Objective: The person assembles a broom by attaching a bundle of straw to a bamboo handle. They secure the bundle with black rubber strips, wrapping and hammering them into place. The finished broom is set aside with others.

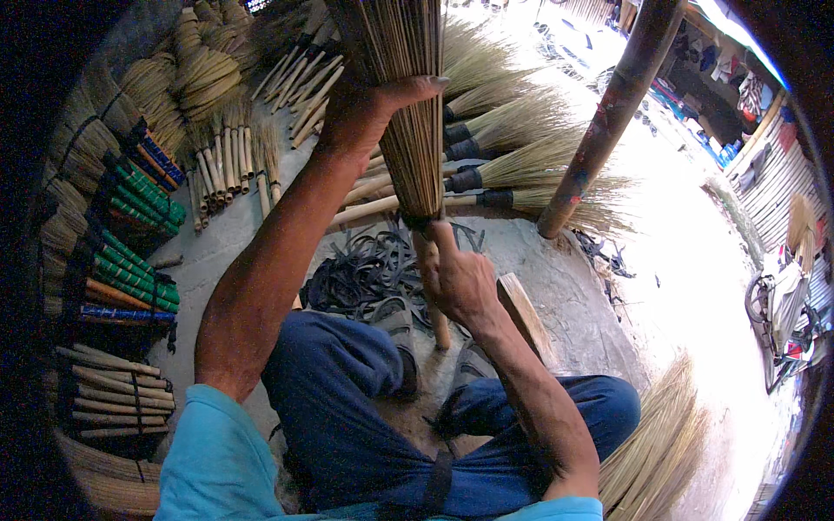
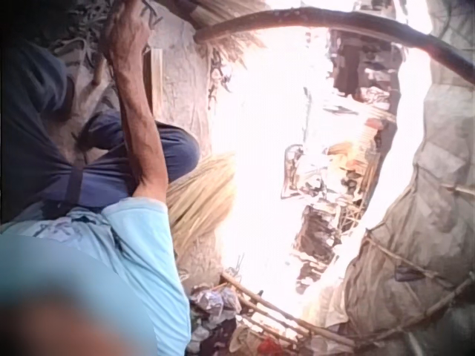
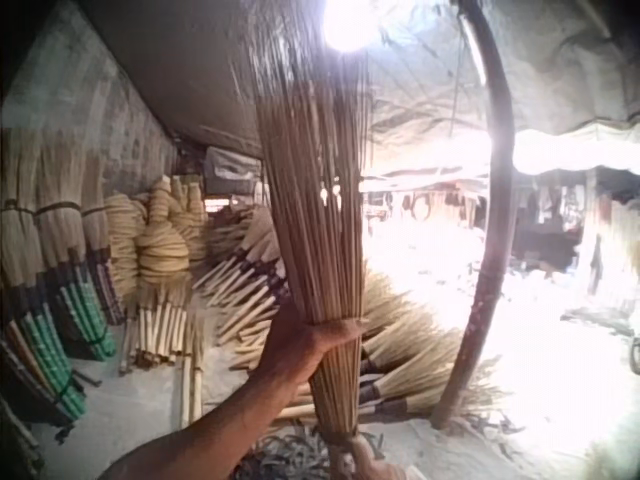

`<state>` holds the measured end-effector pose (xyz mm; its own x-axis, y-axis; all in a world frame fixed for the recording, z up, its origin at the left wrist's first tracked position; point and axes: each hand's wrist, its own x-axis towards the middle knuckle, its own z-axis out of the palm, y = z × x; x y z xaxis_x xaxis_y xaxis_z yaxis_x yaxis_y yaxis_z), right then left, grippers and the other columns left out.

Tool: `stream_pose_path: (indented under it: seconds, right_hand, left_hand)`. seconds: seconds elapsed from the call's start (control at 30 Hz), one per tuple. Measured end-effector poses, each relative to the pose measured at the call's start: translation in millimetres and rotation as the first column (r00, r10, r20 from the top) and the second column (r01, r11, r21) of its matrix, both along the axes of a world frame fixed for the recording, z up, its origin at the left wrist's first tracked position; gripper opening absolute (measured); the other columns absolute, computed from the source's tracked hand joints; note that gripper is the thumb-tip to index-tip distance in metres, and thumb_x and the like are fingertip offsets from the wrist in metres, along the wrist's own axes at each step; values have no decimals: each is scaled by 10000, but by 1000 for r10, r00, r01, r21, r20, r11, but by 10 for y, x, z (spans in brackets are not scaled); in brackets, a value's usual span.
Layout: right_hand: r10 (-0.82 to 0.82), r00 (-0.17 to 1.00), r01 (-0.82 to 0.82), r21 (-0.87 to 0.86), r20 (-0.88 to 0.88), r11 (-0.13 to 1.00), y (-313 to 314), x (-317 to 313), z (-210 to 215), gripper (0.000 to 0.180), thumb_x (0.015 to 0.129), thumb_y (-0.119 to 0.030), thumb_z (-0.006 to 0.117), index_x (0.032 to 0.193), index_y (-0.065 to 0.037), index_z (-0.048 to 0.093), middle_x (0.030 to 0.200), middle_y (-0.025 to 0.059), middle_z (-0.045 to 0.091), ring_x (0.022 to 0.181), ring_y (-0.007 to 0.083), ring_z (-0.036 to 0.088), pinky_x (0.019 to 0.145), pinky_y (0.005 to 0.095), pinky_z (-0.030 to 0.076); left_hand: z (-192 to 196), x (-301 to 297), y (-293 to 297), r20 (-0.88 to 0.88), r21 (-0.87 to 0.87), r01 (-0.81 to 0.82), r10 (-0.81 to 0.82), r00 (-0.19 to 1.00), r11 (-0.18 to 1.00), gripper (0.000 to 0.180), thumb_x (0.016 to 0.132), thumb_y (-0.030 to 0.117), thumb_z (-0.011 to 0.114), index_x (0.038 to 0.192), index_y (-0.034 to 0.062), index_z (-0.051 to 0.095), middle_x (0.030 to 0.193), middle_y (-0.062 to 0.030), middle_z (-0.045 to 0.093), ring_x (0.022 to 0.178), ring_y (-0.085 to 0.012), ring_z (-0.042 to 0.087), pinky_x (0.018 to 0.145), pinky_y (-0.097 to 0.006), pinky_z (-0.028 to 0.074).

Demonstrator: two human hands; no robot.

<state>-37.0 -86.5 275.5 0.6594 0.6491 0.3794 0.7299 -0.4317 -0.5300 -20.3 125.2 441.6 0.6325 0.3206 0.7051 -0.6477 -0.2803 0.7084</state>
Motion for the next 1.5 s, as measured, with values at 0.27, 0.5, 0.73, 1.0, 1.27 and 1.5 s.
stream_pose_path:
  seconds: [0.27,0.5,0.73,1.0,1.27,1.5]
  right_hand:
    - [-129,987,125,-52,-95,991,-242,146,-524,341,1009,-157,666,1311,-180,510,831,228,737,836,504,744,702,618,543]
    - [-363,927,289,-435,-96,853,-993,513,-1287,306,983,-191,590,1270,-98,642,952,307,749,913,540,741,827,638,563]
    - [-270,924,186,-302,-269,935,-1334,566,-2121,277,971,-215,627,1192,-66,701,1068,316,767,1010,531,747,897,596,592]
    - [-144,905,-111,-548,-400,829,-873,48,-2500,329,969,-249,631,1250,-112,735,1091,279,777,1085,479,759,933,567,602]
    - [143,898,-423,-730,-416,537,-756,-611,-2785,366,996,-287,669,1329,-162,760,1217,173,798,1155,382,772,955,552,621]
    - [-99,934,-31,-353,-344,935,-647,132,-2224,676,922,-442,823,1471,-93,637,1278,271,740,1163,477,725,990,553,595]
  left_hand:
    - [33,-306,31,-271,-178,484,-516,813,857,549,765,220,938,1264,37,801,1214,-115,823,1127,-299,770,1089,-453,583]
    - [-19,-526,83,-69,-286,744,-788,612,603,528,703,109,889,1215,1,816,1131,-125,832,1041,-248,788,1002,-413,629]
    - [-47,-557,79,-147,-329,695,-762,631,639,500,758,134,910,1231,9,809,1142,-103,823,1079,-248,770,1044,-425,608]
    - [-641,-298,-56,-575,-285,399,-488,656,872,670,729,193,973,1341,41,746,1172,-55,782,1071,-208,732,1026,-379,578]
    - [-972,-210,-2,-684,-166,353,-365,631,921,724,749,232,954,1387,25,681,1174,-84,725,1150,-235,688,1027,-397,579]
    - [-1227,-137,62,-658,-139,205,-245,712,969,657,795,313,961,1315,29,678,1155,-87,730,1058,-210,719,947,-395,611]
